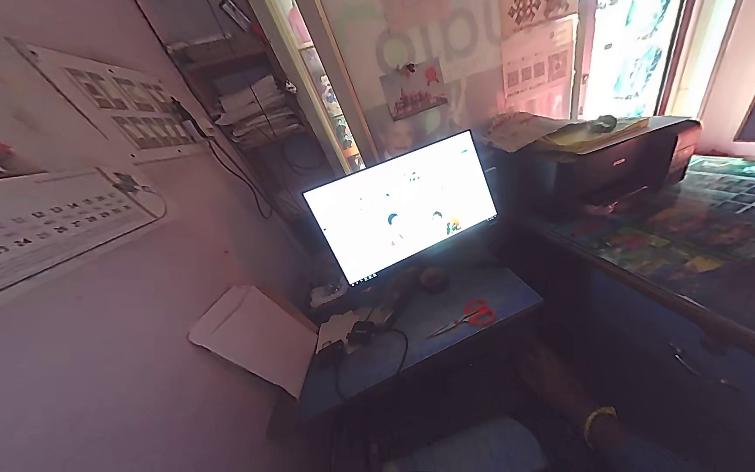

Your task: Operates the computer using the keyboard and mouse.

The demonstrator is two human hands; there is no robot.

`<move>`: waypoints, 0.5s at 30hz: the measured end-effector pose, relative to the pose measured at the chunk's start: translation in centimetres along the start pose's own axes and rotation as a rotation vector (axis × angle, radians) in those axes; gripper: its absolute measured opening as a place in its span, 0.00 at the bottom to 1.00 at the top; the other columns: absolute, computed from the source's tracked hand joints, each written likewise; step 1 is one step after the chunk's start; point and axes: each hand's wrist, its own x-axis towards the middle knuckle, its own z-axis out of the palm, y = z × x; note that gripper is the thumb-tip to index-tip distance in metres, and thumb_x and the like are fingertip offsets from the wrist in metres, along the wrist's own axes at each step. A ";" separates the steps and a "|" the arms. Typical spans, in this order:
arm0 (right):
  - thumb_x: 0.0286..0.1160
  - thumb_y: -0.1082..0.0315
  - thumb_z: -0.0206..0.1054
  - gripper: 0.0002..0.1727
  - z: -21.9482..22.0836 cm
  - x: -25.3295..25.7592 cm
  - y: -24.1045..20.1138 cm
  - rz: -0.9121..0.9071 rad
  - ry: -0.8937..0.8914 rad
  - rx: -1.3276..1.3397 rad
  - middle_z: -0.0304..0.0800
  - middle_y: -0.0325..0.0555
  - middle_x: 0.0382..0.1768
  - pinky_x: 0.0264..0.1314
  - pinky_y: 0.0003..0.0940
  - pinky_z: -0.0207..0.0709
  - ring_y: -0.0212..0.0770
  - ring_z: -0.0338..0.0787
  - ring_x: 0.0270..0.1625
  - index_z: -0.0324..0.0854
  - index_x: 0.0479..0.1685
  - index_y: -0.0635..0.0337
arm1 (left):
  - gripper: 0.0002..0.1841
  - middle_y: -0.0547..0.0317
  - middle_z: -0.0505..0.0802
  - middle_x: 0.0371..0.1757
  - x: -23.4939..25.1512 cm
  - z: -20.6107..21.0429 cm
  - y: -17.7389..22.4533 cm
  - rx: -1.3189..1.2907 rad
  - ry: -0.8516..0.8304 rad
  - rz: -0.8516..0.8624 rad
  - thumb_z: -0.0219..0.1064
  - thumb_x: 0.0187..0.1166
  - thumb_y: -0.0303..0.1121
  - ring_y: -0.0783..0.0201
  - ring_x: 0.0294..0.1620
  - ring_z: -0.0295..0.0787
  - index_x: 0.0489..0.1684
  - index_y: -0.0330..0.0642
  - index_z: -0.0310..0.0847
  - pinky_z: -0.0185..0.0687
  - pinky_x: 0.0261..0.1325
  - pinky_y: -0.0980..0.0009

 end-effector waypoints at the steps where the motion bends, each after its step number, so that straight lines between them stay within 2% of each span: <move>1: 0.86 0.50 0.55 0.27 0.1 0.0 0.0 0.000 0.002 0.000 0.72 0.50 0.83 0.87 0.47 0.67 0.50 0.71 0.86 0.76 0.82 0.43 | 0.32 0.38 0.77 0.83 0.1 0.4 -0.3 0.002 0.004 0.001 0.42 0.92 0.54 0.41 0.88 0.66 0.79 0.39 0.77 0.58 0.90 0.48; 10: 0.87 0.48 0.55 0.27 0.5 0.2 0.4 -0.014 0.031 -0.008 0.72 0.49 0.84 0.87 0.47 0.67 0.50 0.71 0.86 0.76 0.81 0.42 | 0.33 0.36 0.76 0.83 0.0 1.5 -0.9 -0.009 0.037 0.001 0.44 0.91 0.55 0.40 0.87 0.67 0.78 0.39 0.78 0.58 0.90 0.47; 15: 0.86 0.49 0.56 0.27 0.3 0.3 0.2 0.001 -0.006 -0.018 0.71 0.48 0.85 0.88 0.47 0.66 0.49 0.69 0.88 0.76 0.82 0.42 | 0.31 0.36 0.76 0.84 0.2 -1.2 0.4 -0.020 -0.015 -0.015 0.44 0.92 0.53 0.42 0.88 0.66 0.78 0.38 0.77 0.57 0.90 0.50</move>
